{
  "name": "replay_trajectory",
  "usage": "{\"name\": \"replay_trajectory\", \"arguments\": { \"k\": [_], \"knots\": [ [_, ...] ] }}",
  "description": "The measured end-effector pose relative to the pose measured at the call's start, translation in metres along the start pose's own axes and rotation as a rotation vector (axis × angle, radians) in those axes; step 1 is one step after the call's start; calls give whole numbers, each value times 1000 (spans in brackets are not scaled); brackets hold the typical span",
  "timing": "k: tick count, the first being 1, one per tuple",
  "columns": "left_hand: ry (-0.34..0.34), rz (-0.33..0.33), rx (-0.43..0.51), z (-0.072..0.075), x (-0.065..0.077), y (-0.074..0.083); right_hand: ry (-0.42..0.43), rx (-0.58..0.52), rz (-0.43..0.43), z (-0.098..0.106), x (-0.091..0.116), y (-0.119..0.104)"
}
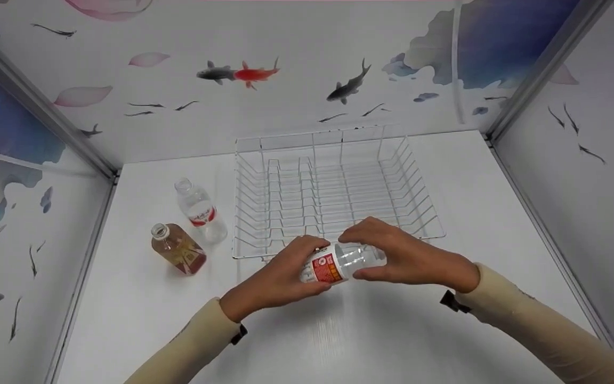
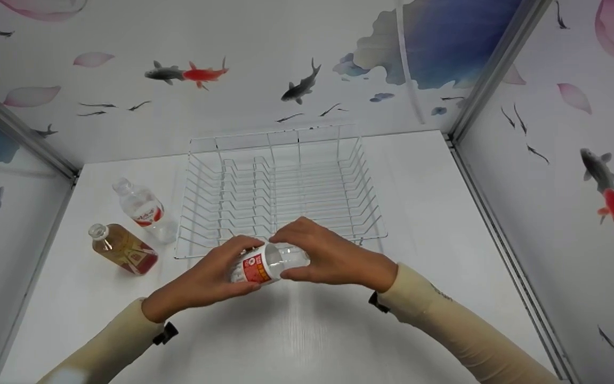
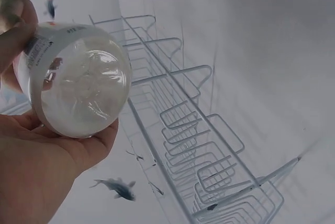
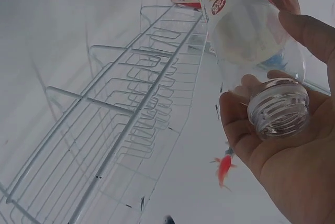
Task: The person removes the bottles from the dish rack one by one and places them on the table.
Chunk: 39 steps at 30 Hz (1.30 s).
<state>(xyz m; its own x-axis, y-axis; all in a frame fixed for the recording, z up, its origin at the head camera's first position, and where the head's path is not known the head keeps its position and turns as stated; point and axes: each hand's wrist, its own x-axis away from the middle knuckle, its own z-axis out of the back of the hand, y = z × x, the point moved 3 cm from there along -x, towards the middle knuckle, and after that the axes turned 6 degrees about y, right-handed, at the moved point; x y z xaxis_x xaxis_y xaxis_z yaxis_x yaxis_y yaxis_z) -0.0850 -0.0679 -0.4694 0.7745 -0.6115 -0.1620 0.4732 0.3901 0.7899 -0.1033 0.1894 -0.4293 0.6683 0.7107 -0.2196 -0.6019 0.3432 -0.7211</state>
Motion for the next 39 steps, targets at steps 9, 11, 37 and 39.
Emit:
{"name": "replay_trajectory", "arguments": {
  "k": [9,11,37,39],
  "knots": [
    [62,7,43,3,16,-10,153,21,66,30,3,-1],
    [84,20,63,5,21,-12,200,26,91,37,5,0],
    [499,227,124,38,91,-50,371,54,-52,62,31,40],
    [537,247,120,41,96,-53,376,53,-65,62,33,42]
  ]
}}
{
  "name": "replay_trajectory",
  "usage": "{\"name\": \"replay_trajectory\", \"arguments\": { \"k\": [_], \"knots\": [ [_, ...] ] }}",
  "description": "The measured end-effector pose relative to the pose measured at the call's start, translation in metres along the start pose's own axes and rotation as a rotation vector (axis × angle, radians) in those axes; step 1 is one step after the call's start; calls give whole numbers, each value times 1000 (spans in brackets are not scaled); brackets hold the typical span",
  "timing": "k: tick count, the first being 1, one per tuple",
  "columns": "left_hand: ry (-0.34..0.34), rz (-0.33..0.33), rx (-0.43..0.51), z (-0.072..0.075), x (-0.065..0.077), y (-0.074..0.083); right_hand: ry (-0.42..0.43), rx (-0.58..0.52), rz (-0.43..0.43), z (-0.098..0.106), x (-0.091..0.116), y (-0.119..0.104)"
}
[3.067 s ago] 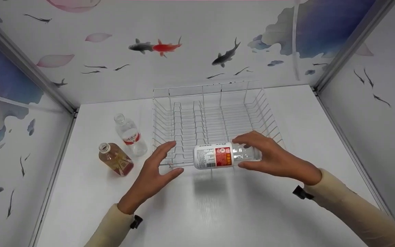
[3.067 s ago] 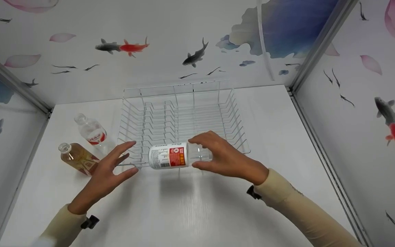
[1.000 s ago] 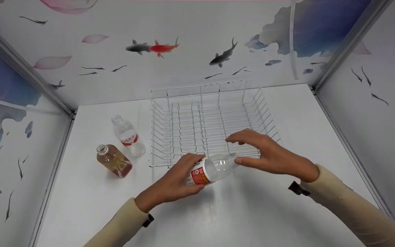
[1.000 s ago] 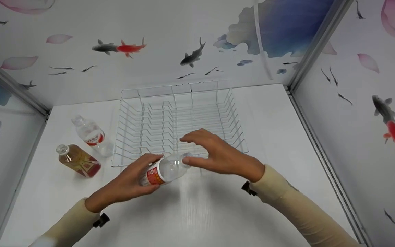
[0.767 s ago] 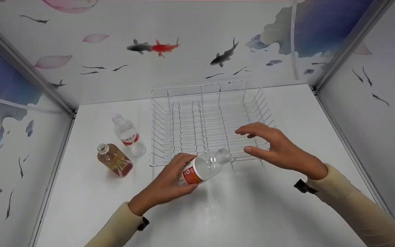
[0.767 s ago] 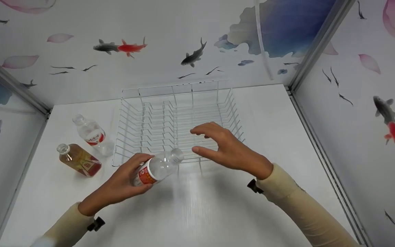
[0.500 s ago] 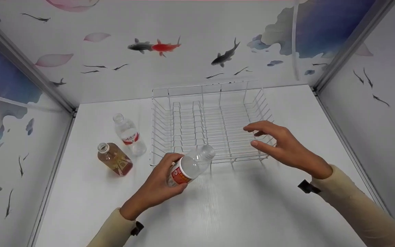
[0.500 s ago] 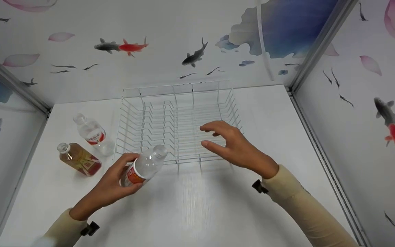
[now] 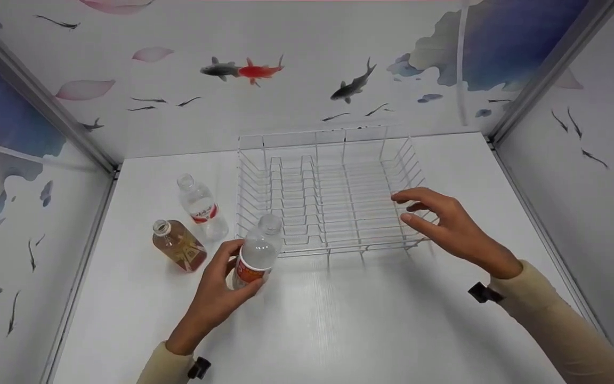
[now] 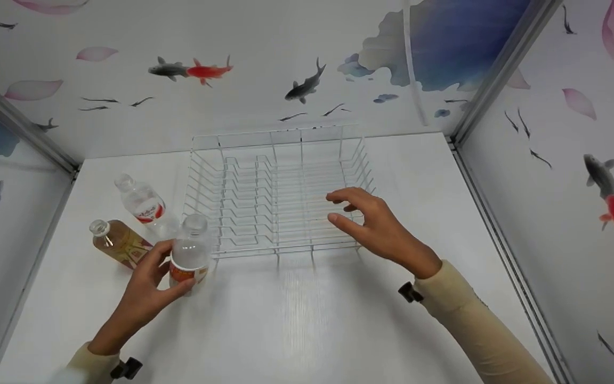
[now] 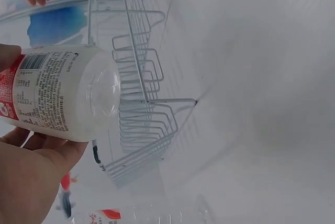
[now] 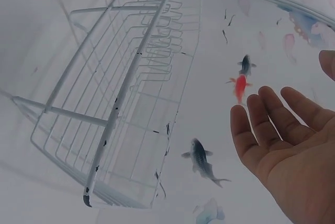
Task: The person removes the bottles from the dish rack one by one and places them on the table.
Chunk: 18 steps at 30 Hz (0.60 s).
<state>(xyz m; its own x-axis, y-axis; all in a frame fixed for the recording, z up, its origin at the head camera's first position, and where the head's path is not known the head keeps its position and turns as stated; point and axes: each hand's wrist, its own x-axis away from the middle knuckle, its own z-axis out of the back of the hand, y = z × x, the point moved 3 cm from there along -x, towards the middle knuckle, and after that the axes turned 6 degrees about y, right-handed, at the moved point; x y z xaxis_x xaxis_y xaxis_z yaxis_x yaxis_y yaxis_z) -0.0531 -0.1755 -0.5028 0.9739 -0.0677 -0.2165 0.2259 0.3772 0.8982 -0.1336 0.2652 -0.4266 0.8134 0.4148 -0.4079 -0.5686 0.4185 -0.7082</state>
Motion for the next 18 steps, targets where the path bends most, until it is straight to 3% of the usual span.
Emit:
{"name": "replay_trajectory", "arguments": {
  "k": [7,18],
  "knots": [
    [101,63,-3,17,9,-10,8,-10,-36,0,5,8],
    [187,106,24,36,17,-22,27,-14,-85,-1,10,20]
  ]
}}
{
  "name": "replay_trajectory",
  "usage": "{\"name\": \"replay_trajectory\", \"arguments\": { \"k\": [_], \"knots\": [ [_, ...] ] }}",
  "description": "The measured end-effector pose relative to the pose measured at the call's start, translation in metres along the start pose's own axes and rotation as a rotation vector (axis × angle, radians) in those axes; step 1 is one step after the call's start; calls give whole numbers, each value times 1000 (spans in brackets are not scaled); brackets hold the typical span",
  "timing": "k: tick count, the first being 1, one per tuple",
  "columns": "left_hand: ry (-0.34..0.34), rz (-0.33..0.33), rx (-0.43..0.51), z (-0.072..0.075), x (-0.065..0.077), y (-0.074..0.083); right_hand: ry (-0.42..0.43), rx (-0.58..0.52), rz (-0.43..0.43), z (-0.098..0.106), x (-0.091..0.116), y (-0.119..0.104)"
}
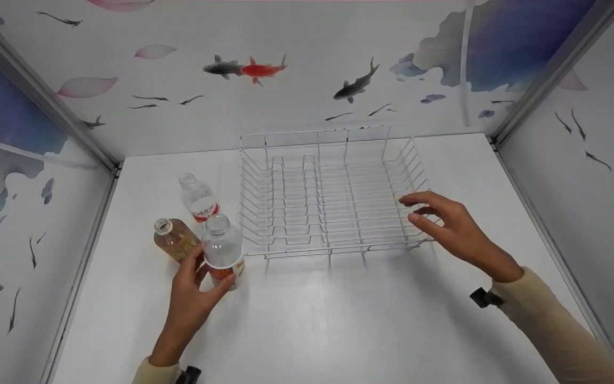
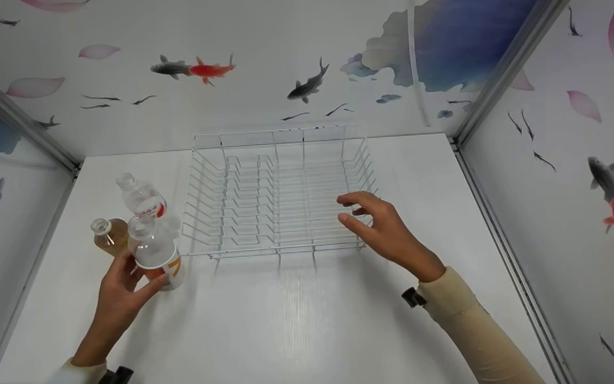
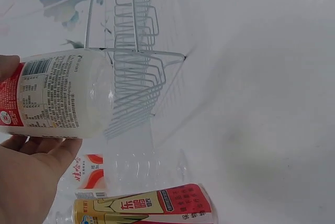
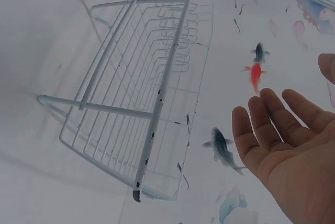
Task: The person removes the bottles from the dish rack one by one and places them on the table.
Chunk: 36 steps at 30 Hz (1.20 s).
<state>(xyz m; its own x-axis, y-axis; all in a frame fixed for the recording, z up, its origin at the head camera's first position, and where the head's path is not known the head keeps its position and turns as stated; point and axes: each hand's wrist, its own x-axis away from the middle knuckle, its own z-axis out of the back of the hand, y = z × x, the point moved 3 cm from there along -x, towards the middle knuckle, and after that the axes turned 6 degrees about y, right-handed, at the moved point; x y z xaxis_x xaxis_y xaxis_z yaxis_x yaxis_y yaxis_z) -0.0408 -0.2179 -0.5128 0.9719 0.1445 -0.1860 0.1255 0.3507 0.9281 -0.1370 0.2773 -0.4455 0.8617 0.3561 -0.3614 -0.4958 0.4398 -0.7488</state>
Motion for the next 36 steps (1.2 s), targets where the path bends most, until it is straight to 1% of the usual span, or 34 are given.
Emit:
{"name": "replay_trajectory", "arguments": {
  "k": [3,9,17,21,31,36],
  "knots": [
    [23,20,-3,4,0,-2,3,-7,-14,1,2,3],
    [76,46,25,6,4,-12,10,-12,-34,2,3,6],
    [154,83,-9,8,9,-25,16,-39,-27,2,5,9],
    [169,104,-18,7,10,-35,26,-38,-24,3,6,10],
    [209,160,-8,1,9,-59,23,-29,-51,4,8,13],
    [222,163,-2,-2,9,-67,28,-34,-57,3,10,13]
  ]
}}
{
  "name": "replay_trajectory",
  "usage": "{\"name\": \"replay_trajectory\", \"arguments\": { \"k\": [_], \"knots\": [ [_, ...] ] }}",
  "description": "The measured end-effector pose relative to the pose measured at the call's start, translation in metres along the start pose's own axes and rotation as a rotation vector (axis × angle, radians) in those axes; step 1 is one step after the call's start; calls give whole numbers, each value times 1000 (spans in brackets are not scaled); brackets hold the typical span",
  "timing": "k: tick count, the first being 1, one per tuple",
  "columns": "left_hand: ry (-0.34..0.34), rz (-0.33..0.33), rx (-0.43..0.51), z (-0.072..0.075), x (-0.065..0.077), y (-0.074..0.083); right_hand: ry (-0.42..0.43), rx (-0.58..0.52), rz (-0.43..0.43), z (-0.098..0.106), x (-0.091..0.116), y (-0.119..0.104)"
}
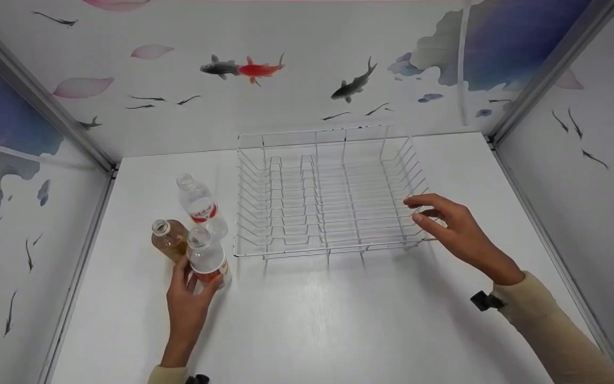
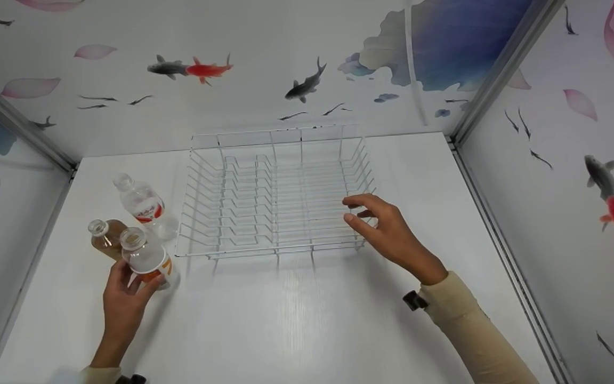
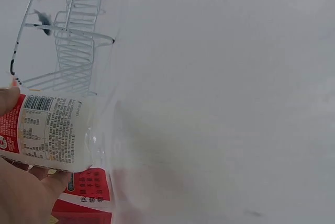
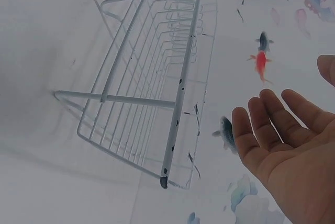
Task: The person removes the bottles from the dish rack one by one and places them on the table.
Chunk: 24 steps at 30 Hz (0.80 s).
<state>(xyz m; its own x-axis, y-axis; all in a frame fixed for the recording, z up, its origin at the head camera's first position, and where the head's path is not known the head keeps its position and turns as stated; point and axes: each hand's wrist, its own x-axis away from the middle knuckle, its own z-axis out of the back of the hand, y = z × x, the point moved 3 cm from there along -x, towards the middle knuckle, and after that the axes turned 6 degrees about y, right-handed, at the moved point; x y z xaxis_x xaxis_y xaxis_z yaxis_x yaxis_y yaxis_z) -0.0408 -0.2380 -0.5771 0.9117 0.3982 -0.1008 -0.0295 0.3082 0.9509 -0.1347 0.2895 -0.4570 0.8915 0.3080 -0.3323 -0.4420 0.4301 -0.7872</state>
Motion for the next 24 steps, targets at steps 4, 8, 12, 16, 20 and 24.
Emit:
{"name": "replay_trajectory", "arguments": {
  "k": [4,8,12,16,20,24],
  "knots": [
    [-1,0,2,-2,-1,-5,2,-2,-2,-1,1,1],
    [-3,0,3,-3,-2,-8,-3,-4,-10,-2,3,2],
    [2,-1,8,-5,-5,-10,-3,0,-23,-3,3,3],
    [5,8,3,-7,-8,-12,-2,7,-28,-2,3,3],
    [4,12,-4,-9,-11,-13,-5,7,-24,-2,3,2],
    [7,15,-22,-11,-13,-13,-2,11,-23,-2,3,2]
  ]
}}
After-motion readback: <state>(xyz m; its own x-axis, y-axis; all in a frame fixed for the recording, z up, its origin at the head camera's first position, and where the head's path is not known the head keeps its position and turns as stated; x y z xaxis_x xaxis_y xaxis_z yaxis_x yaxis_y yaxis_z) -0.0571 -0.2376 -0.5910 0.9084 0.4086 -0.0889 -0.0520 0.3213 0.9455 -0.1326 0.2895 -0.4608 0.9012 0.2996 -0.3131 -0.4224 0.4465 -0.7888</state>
